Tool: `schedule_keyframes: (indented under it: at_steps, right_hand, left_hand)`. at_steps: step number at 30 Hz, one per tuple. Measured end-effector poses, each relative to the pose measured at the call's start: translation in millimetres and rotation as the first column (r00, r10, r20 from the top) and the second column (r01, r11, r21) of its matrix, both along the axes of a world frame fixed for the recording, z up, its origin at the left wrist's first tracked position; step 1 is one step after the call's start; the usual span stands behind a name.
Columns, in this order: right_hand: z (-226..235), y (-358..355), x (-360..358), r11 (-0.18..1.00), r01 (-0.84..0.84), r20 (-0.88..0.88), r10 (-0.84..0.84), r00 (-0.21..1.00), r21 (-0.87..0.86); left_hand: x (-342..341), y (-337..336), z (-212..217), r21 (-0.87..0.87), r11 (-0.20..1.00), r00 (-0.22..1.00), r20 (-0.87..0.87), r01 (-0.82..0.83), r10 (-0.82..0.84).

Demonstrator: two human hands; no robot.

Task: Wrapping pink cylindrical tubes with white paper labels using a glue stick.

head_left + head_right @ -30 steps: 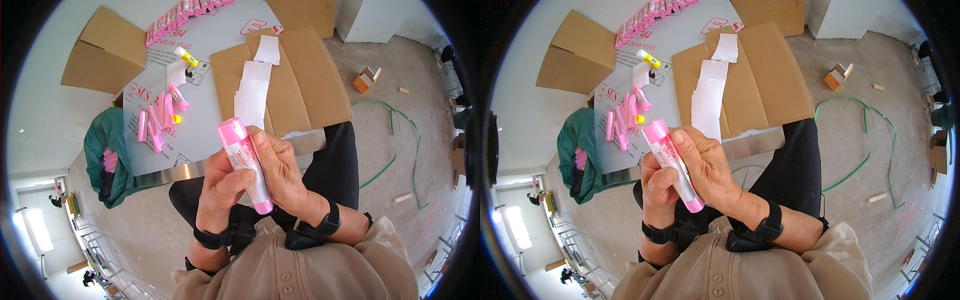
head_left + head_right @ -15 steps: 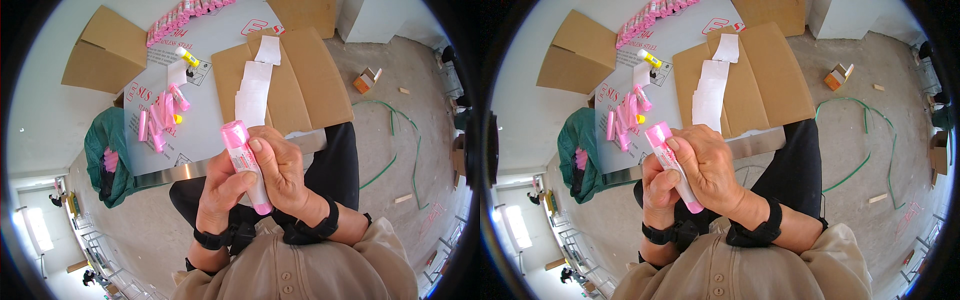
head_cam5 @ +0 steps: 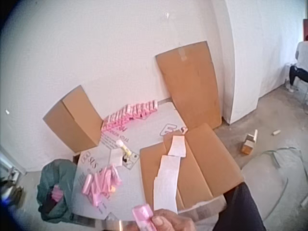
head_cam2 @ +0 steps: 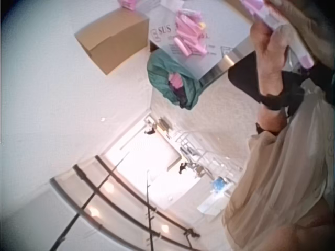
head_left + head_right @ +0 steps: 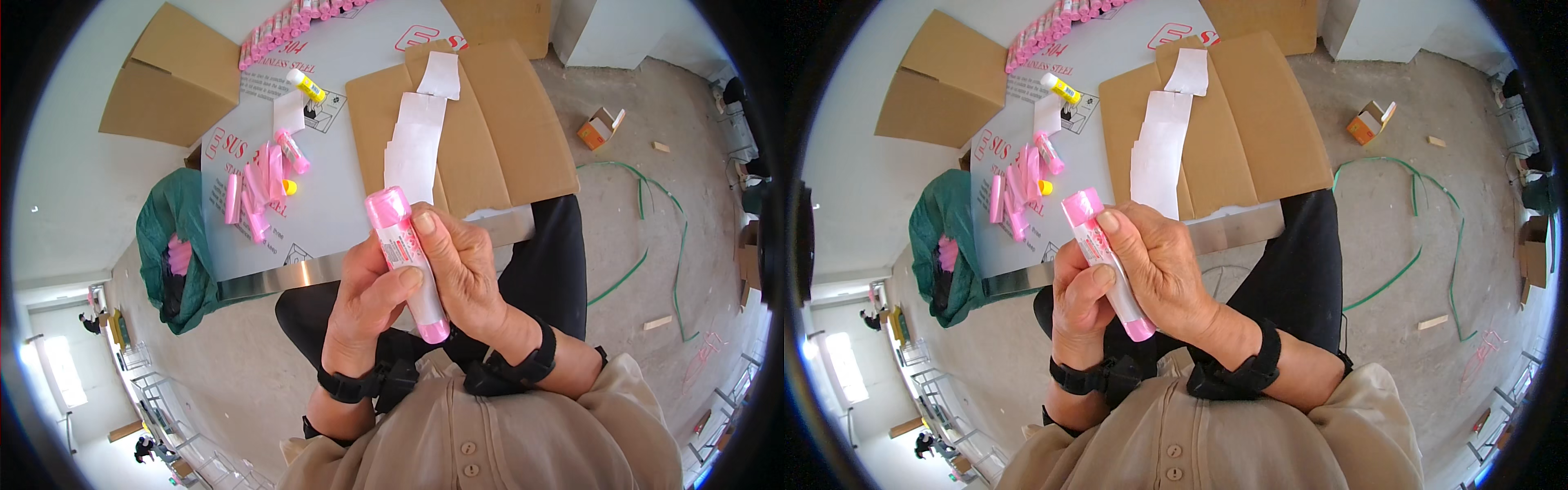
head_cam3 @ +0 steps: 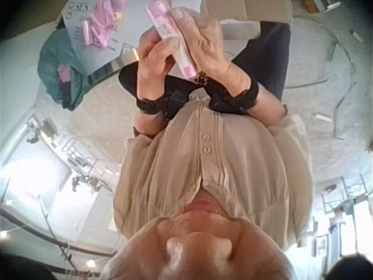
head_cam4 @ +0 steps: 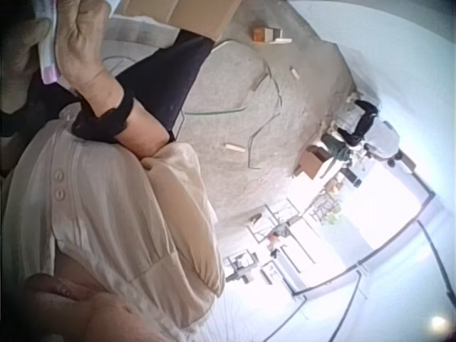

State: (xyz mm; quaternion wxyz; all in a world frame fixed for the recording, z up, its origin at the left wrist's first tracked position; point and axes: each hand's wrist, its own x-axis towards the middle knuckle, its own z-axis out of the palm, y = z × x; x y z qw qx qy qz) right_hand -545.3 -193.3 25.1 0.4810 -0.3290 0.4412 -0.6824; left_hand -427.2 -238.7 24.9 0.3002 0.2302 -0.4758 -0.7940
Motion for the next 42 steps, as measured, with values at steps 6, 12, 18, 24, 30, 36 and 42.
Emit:
schedule_keyframes:
  at_steps: [6, 12, 18, 24, 30, 36, 42]
  right_hand:
    - [1, -4, -5, 0.998, 0.066, -0.291, -0.067, 0.954, -0.014]
    - [-6, -11, -8, 0.992, 0.105, -0.462, -0.129, 0.877, -0.076]
    - [-4, -7, -6, 0.990, -0.123, 0.078, 0.118, 0.990, 0.066]
    - [-8, -6, -3, 0.994, -0.095, 0.045, 0.093, 0.995, 0.062]
    - [-16, -10, -4, 0.994, 0.105, -0.383, -0.091, 0.919, 0.015]
    - [-19, 0, -6, 0.991, -0.130, -0.320, 0.119, 0.940, -0.013]
    - [-28, 10, 2, 0.986, -0.063, -0.546, -0.031, 0.837, -0.153]
  left_hand:
    - [-2, -3, -1, -0.050, 0.999, 1.000, 0.009, 0.006, -0.005]
    - [-5, -4, -4, -0.023, 0.999, 0.999, 0.014, -0.033, 0.033]
    - [-8, -2, -6, 0.012, 0.999, 0.999, -0.025, -0.044, 0.045]
    - [-8, -2, -7, 0.038, 0.998, 0.999, -0.003, -0.050, 0.050]
    - [-11, -2, -8, 0.015, 0.995, 0.993, 0.067, -0.096, 0.095]
    - [-6, -6, -20, -0.085, 0.984, 0.979, 0.119, -0.157, 0.167]
    - [-11, -2, -17, -0.012, 0.953, 0.948, 0.101, -0.302, 0.302]
